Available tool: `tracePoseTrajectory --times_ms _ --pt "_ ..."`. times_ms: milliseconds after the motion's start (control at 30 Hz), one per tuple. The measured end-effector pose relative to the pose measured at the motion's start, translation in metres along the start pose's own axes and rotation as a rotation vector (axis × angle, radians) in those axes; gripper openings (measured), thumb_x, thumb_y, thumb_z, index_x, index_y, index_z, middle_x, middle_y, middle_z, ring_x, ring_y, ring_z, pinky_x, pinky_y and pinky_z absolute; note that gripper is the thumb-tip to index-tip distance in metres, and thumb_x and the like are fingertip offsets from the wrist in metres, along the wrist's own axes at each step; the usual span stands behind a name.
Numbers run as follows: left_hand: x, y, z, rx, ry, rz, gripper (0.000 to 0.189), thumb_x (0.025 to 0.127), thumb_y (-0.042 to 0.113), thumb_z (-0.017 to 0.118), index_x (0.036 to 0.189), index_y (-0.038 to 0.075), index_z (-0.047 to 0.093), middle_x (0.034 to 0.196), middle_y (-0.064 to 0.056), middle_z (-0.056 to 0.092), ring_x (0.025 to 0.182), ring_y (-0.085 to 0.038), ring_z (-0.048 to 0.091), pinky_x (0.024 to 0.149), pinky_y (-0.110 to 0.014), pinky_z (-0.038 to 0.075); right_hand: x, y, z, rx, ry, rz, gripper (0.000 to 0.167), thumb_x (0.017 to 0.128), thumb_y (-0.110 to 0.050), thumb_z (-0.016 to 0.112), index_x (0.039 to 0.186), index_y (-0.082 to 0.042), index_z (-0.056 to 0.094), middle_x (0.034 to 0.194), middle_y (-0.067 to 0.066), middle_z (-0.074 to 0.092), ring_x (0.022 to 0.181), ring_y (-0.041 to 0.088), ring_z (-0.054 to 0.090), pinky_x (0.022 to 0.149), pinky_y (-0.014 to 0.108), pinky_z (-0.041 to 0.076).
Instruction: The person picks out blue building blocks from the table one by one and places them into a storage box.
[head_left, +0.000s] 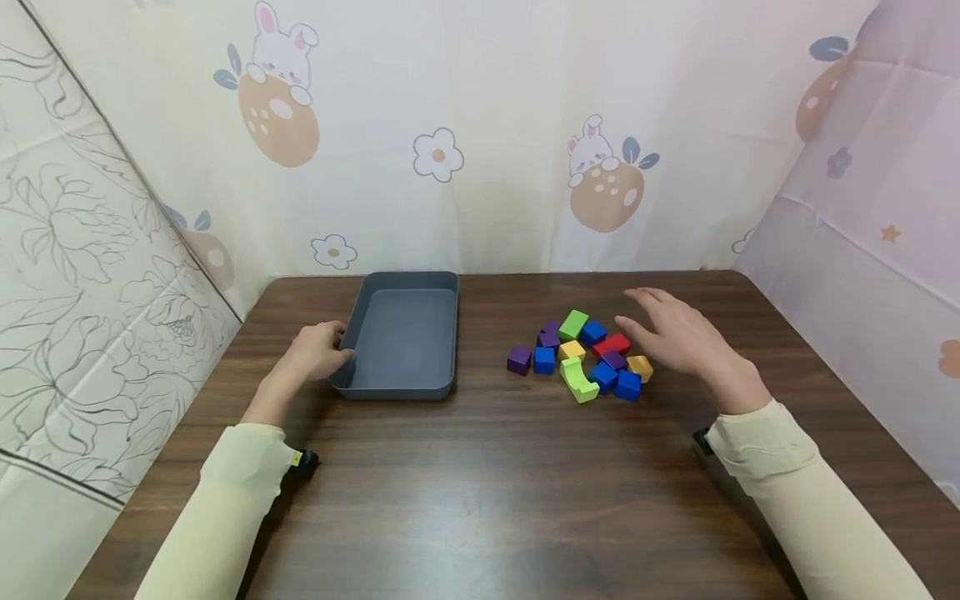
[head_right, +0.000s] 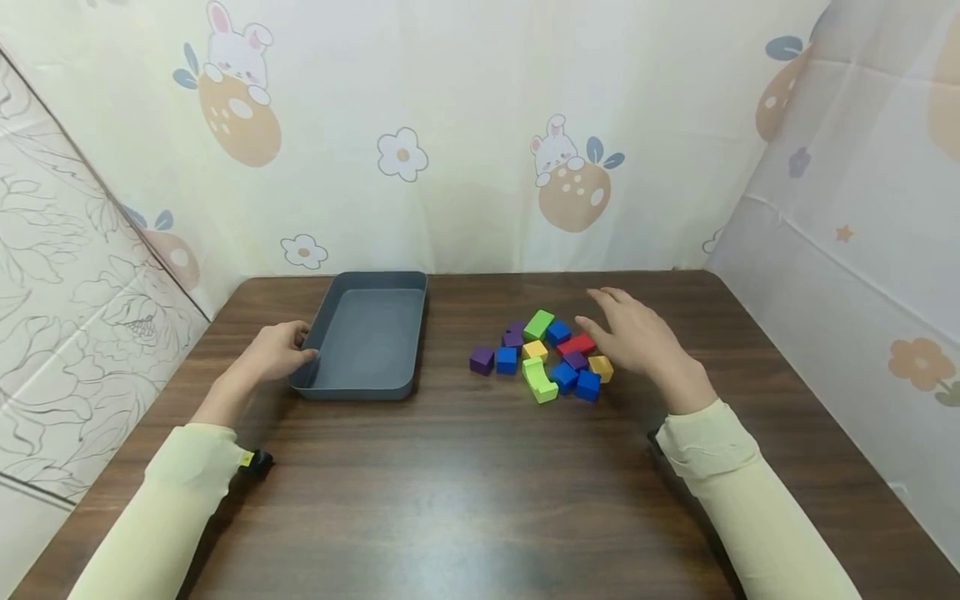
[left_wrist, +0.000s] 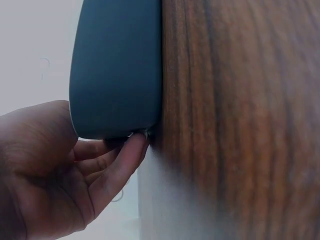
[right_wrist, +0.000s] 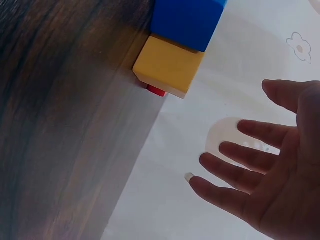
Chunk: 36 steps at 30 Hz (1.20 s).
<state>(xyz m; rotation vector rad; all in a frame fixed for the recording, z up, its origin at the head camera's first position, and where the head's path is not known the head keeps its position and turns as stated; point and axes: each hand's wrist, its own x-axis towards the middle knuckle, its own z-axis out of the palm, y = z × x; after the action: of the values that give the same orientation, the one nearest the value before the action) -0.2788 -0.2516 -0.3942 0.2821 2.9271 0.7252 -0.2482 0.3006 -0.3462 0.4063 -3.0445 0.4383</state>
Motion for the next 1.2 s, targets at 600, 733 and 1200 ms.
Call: tracePoseTrajectory --times_ms 600,733,1200 --pt "0.002 -0.001 -0.002 0.027 -0.014 0.011 0.045 0.102 0.012 0.066 0.138 -0.013 0.055 0.124 -0.034 0.067 0.109 -0.044 0.068 0.092 -0.056 0.056 -0.004 -0.012 -0.007 0.037 0.007 -0.048 0.058 0.108 -0.046 0.059 0.139 0.003 0.062 0.138 0.028 0.063 0.124 0.045 0.06 0.102 0.067 0.048" --pt "0.002 -0.002 -0.002 0.033 -0.01 0.015 0.044 0.101 0.012 0.067 0.136 -0.013 0.056 0.122 -0.032 0.068 0.106 -0.043 0.07 0.09 -0.055 0.057 -0.004 -0.014 -0.007 0.039 0.011 -0.049 0.055 0.108 -0.042 0.061 0.139 0.003 0.063 0.136 0.026 0.066 0.12 0.043 0.063 0.1 0.065 0.05" --pt "0.002 0.0 0.0 0.029 -0.011 0.002 0.048 0.102 0.012 0.068 0.139 -0.014 0.053 0.128 -0.036 0.065 0.112 -0.047 0.067 0.093 -0.056 0.056 -0.024 -0.014 -0.011 0.023 -0.022 -0.048 0.056 0.106 -0.048 0.063 0.136 -0.001 0.066 0.128 0.02 0.071 0.111 0.036 0.068 0.093 0.06 0.056"
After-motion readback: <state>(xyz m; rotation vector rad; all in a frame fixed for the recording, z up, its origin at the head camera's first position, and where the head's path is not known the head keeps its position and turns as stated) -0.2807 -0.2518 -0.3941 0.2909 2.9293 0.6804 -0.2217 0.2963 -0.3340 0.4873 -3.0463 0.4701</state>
